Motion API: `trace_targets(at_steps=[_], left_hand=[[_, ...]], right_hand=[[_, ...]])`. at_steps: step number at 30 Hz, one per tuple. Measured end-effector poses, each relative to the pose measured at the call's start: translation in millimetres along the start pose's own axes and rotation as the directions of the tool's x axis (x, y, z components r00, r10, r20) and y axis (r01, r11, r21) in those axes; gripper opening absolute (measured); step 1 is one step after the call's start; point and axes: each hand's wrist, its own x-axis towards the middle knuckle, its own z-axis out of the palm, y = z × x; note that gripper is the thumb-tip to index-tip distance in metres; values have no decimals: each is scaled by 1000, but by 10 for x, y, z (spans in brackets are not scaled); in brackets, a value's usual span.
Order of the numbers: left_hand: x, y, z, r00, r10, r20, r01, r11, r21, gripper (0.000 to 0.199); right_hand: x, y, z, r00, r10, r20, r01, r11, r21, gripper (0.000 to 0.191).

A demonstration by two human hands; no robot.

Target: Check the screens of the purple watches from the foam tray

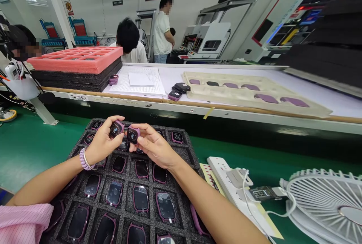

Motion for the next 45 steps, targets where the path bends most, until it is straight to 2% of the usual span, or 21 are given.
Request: trace_targets(at_steps=[7, 10, 12, 16, 18, 20, 26, 35, 45], left_hand=[[5, -13, -6, 1000, 13, 10, -13, 999, 30, 40], [25, -17, 2, 999, -51, 5, 51, 999, -14, 43], [39, -8, 15, 990, -140, 28, 142, 978, -149, 50], [53, 27, 32, 914, -371, 164, 404, 795, -452, 60], [56, 31, 28, 890, -408, 202, 450, 721, -526, 58], [59, 19, 21, 898, -386, 211, 434, 703, -564, 56], [63, -33, 12, 937, -297, 185, 347, 719, -602, 48], [55, -41, 34, 938, -279, 208, 347, 752, -560, 41], [48, 1, 45, 943, -262, 205, 332, 778, -533, 38]], right_hand=[[-8, -20, 26, 1000, 17, 1, -17, 1000, 4, 28], [3, -14, 13, 998, 46, -49, -44, 998, 38, 32], [25, -2, -10, 989, 93, -113, -84, 993, 83, 40], [71, 20, -56, 957, 191, -217, -161, 976, 149, 52], [80, 23, -65, 946, 201, -254, -168, 975, 146, 50], [79, 21, -64, 940, 193, -280, -162, 978, 129, 46], [52, 21, -51, 948, 110, -299, -113, 994, 6, 47], [38, 36, -42, 962, 0, -273, -42, 988, -148, 41], [27, 16, -25, 965, -12, -263, -34, 985, -170, 39]])
